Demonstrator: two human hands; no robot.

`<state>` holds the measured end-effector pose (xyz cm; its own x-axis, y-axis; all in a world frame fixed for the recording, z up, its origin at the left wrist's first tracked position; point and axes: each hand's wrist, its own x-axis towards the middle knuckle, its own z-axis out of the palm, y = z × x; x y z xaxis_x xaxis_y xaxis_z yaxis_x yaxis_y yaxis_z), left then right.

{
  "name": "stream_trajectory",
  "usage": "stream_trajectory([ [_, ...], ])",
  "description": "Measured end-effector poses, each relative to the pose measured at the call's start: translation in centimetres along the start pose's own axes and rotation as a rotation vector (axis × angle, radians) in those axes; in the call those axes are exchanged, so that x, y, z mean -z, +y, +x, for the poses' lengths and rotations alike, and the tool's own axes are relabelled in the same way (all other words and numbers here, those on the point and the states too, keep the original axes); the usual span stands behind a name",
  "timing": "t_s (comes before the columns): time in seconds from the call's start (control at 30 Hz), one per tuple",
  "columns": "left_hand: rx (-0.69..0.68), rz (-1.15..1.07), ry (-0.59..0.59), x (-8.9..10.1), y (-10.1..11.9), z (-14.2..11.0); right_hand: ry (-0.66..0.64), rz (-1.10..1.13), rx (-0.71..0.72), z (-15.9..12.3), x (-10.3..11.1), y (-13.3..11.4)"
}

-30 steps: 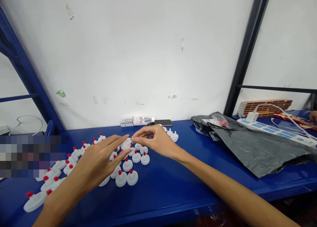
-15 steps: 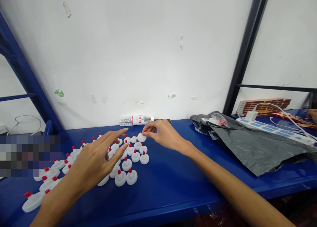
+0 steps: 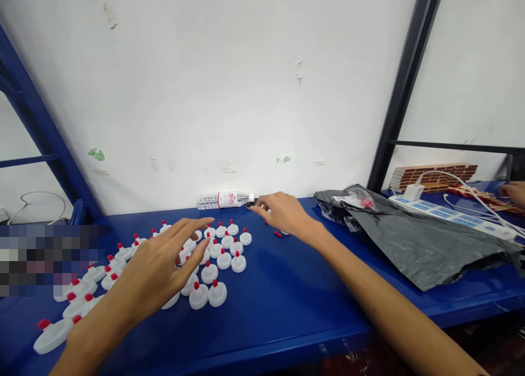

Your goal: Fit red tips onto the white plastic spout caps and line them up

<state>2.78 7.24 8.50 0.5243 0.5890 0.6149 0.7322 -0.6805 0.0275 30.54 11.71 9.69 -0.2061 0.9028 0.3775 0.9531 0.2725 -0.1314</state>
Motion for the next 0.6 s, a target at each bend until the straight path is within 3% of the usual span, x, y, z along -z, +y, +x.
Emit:
stream_trajectory([
  [0.1, 0.009, 0.020, -0.019, 0.1, 0.1, -0.1, -0.017, -0.180, -0.200, -0.2, 2.3, 2.2],
  [0.2, 0.011, 0.020, -0.033, 0.2, 0.1, -0.2, -0.160, -0.233, -0.300, -0.5, 3.2, 4.0],
  [0.33, -0.002, 0.019, -0.037, 0.0, 0.0, -0.2, -0.283, -0.219, -0.302, -0.5, 2.6, 4.3],
  [0.6, -0.012, 0.010, -0.041, -0.1, 0.0, 0.0, -0.326, -0.230, -0.269, -0.3, 0.7, 2.2],
])
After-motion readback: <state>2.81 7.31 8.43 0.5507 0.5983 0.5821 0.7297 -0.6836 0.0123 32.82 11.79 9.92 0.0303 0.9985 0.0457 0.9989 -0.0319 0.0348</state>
